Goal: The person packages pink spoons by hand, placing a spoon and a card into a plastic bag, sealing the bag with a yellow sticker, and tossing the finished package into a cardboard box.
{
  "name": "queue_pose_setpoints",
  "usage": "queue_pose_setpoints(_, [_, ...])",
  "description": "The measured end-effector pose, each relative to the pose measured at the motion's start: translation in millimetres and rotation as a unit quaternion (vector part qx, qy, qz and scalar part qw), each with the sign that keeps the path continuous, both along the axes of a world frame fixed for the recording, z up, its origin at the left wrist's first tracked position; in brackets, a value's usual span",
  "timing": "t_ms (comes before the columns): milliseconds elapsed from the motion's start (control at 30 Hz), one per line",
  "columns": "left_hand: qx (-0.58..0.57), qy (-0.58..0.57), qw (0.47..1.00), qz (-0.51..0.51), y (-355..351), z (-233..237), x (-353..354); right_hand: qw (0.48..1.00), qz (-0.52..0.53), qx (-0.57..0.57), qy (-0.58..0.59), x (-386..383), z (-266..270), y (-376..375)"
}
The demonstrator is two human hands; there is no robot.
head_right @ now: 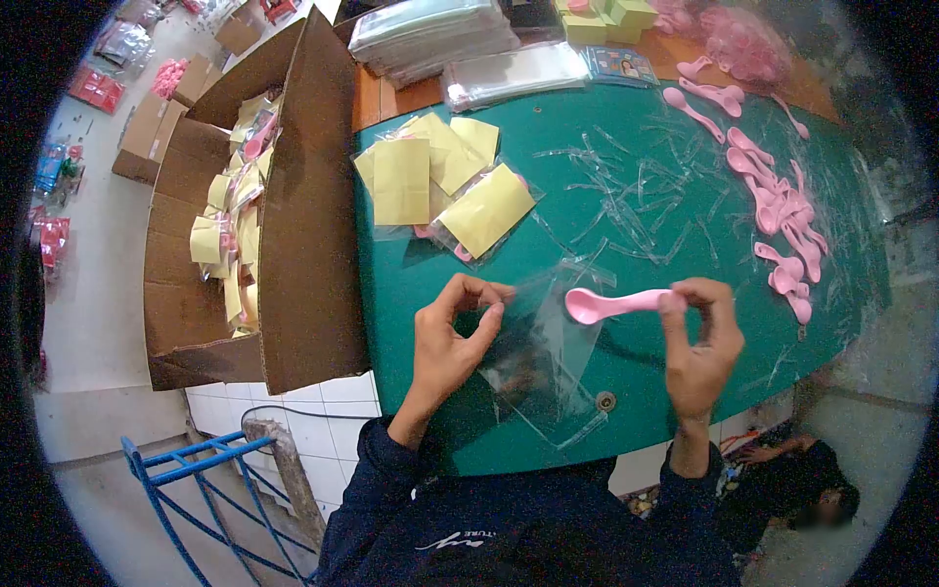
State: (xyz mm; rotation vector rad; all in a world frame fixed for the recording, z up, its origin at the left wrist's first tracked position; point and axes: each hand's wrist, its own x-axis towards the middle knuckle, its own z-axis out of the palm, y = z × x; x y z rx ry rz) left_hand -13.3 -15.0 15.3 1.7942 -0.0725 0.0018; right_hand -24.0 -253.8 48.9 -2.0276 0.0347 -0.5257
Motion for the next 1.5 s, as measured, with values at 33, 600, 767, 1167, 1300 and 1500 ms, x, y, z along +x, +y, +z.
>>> queue_pose_setpoints(33, [-0.002,0.006,1.000,0.000,1,0,0,1.000,0.005,-0.020,0.000,0,-2,4])
queue_pose_setpoints(600, [-0.223,0.019,0.974,-0.027,11,36,20,0.994,0.080,0.065,-0.018,34,27,11])
queue_pose_setpoints(767, [-0.199,0.052,0.973,-0.101,8,45,19,0.977,0.154,0.149,-0.022,50,52,22])
queue_pose_setpoints(1167, [-0.163,0.034,0.981,-0.096,11,58,29,0.969,0.180,0.140,-0.098,60,63,30])
queue_pose_setpoints(1300, [-0.158,0.007,0.983,-0.091,11,57,30,0.970,0.189,0.126,-0.087,60,60,31])
queue_pose_setpoints(1500, [-0.150,0.029,0.982,-0.112,13,59,30,0.970,0.174,0.147,-0.085,61,60,32])
